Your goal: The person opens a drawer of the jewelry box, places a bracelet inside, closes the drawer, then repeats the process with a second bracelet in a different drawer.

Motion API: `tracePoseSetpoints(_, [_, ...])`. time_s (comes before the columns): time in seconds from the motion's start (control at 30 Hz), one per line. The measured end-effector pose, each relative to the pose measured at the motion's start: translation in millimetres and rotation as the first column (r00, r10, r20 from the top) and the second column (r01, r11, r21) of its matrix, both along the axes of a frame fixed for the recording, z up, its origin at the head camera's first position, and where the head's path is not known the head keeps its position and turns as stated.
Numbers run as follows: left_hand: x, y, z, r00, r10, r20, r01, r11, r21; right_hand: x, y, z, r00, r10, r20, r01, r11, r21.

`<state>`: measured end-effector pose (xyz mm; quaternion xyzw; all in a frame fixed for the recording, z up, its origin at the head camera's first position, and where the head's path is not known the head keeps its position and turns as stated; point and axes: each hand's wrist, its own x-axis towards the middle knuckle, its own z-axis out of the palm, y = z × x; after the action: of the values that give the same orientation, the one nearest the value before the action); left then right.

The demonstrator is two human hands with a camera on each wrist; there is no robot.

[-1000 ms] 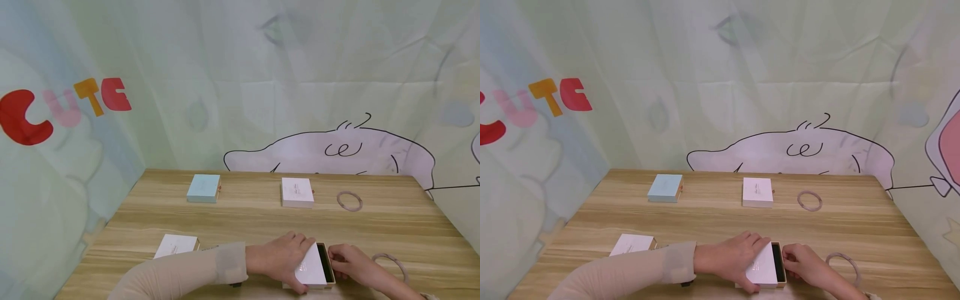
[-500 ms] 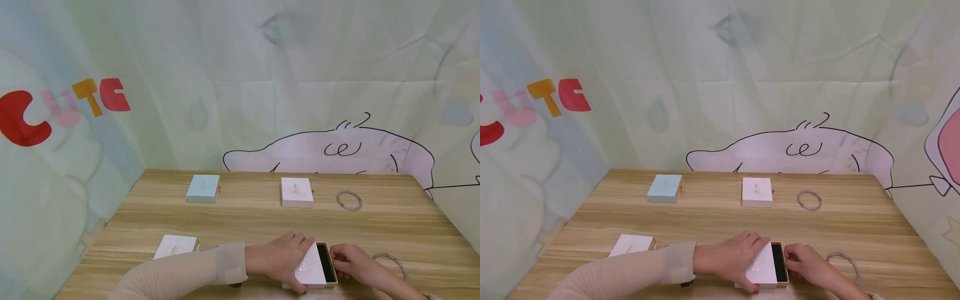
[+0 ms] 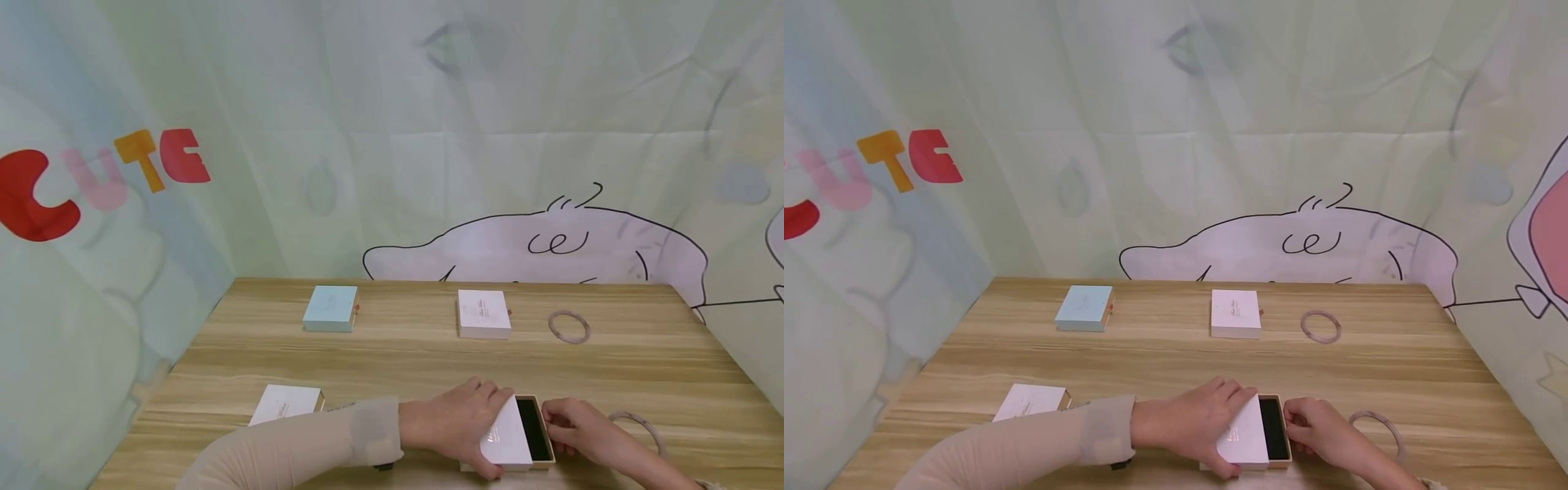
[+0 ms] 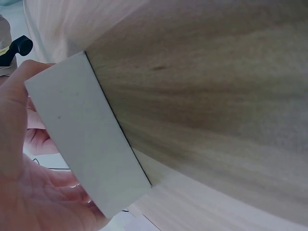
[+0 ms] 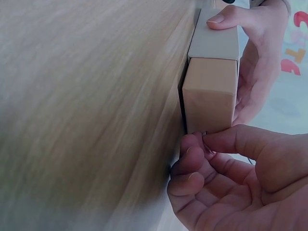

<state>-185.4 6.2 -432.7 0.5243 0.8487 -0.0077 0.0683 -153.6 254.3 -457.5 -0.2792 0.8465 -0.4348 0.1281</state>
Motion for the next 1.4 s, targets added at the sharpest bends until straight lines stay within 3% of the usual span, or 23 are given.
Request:
tracePoseSetpoints(0.23, [0.3,0,0.6,1.0,-0.001,-0.021,0.001,1.0,-0.004,0.6,2,-0.6,1.0,-0.004,-0.006,0.004,1.0,-0.009])
tracePoseSetpoints(0.63, [0.4,-1,1.1,1.0,0.002,0.007,-0.002,1.0,-0.004,1.6,6,0.9,0.999,-0.028,0.038,0.026,0.999,0.038])
tracePoseSetpoints(1.1, [-0.3,-2,0.9,0.999,0.013,0.044,-0.013,1.0,0.017,0.5,9,4.6,0.998,-0.003,0.064,0.002,1.0,0.016])
tracePoseSetpoints(1.4, [-0.4,-2,0.6,0.997,0.032,0.072,-0.033,0.999,0.011,1.9,12,4.5,0.999,0.003,0.042,-0.003,1.0,0.013])
